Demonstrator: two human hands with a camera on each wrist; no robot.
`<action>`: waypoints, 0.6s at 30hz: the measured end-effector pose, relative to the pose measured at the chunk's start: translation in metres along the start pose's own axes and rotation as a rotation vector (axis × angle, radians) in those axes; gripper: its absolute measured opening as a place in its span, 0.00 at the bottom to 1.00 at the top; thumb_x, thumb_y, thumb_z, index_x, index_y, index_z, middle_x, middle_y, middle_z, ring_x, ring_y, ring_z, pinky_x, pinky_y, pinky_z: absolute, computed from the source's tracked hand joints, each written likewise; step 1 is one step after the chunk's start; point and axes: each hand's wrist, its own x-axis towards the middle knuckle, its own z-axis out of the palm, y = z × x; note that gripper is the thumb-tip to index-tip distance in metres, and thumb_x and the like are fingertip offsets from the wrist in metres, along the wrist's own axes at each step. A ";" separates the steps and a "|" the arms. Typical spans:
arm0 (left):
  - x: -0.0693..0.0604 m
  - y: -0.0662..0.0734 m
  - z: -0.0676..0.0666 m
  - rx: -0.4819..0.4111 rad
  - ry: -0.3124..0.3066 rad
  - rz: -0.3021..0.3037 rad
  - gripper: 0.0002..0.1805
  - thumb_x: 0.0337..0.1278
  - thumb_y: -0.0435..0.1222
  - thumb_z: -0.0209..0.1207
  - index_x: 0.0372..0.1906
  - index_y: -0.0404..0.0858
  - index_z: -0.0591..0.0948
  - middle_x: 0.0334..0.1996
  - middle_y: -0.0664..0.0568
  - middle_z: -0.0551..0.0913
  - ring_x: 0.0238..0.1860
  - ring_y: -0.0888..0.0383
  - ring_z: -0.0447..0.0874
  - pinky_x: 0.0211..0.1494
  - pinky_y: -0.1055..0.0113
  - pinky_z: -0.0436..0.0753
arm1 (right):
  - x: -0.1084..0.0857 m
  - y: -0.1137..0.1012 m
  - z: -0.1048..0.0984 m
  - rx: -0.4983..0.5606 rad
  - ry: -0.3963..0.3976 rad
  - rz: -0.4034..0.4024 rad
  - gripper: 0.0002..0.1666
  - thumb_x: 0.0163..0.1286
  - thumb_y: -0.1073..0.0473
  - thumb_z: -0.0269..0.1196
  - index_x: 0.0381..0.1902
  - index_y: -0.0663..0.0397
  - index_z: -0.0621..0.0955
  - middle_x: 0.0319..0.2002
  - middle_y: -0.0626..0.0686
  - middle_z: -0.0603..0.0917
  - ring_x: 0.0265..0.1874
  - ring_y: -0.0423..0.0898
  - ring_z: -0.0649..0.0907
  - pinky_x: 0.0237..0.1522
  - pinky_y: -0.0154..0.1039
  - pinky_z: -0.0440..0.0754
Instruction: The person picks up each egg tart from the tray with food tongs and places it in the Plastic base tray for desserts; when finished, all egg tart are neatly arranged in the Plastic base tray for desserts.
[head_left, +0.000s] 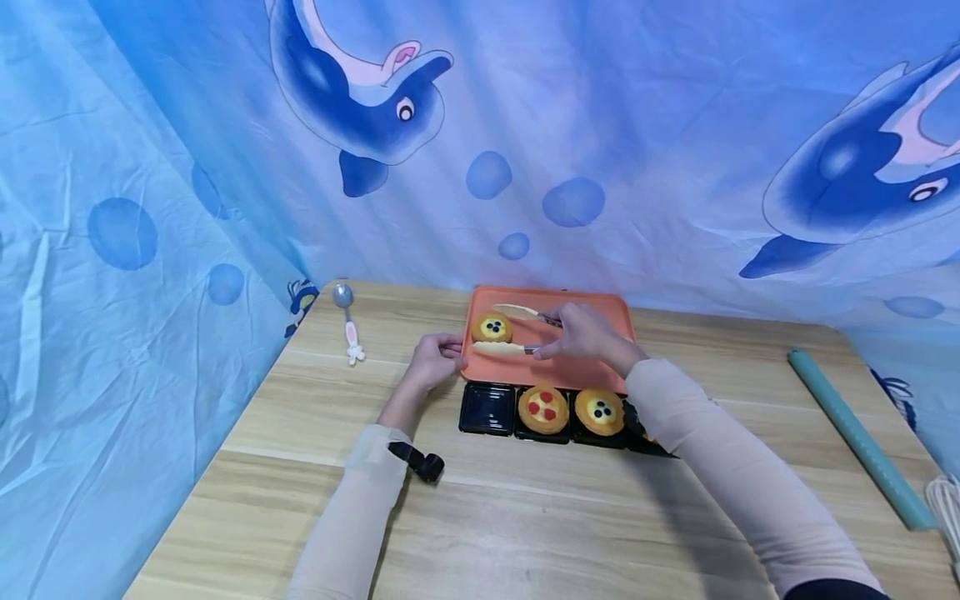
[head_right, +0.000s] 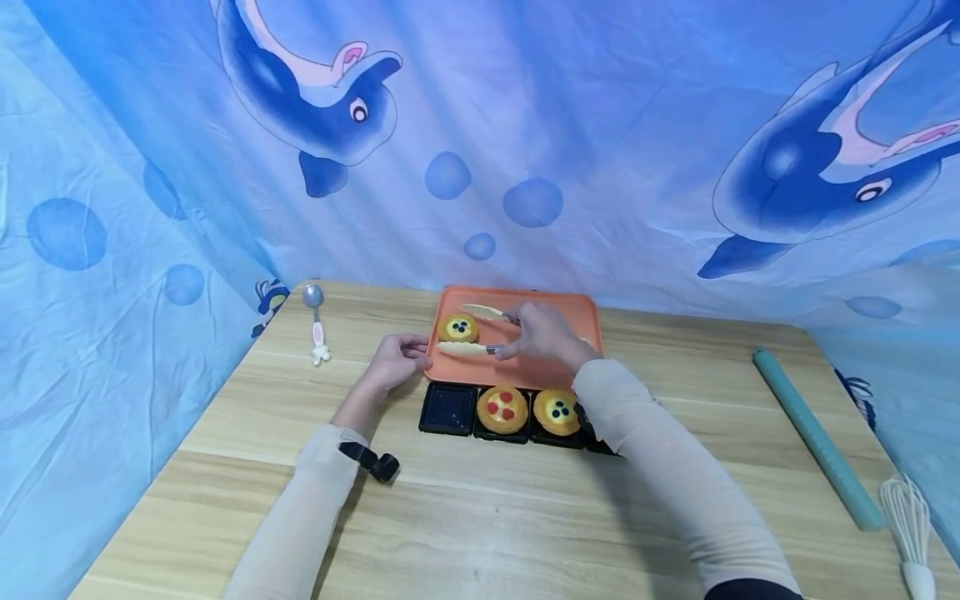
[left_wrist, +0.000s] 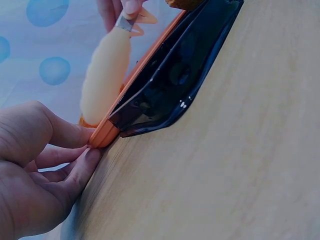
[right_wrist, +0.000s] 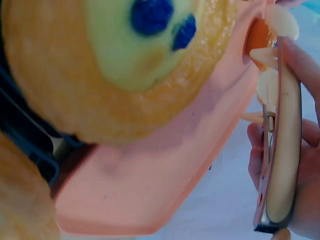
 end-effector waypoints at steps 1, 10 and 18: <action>0.000 0.000 0.000 0.002 0.000 0.000 0.26 0.49 0.18 0.62 0.58 0.23 0.77 0.46 0.37 0.82 0.44 0.49 0.81 0.46 0.66 0.84 | 0.000 0.000 0.001 -0.005 0.008 -0.001 0.46 0.52 0.46 0.78 0.64 0.61 0.77 0.63 0.58 0.77 0.19 0.44 0.68 0.42 0.44 0.76; 0.000 0.000 0.001 -0.007 -0.003 0.004 0.26 0.50 0.18 0.61 0.58 0.23 0.77 0.46 0.37 0.81 0.44 0.49 0.81 0.46 0.66 0.83 | -0.002 0.000 0.000 0.002 0.038 -0.019 0.39 0.54 0.48 0.77 0.60 0.61 0.80 0.60 0.59 0.80 0.41 0.51 0.84 0.47 0.48 0.78; -0.001 0.001 0.001 -0.006 -0.002 -0.010 0.26 0.50 0.18 0.62 0.59 0.24 0.76 0.47 0.38 0.81 0.45 0.49 0.81 0.47 0.66 0.83 | -0.008 0.001 -0.017 0.017 0.029 -0.057 0.38 0.57 0.49 0.76 0.62 0.61 0.79 0.60 0.59 0.80 0.19 0.49 0.75 0.29 0.42 0.74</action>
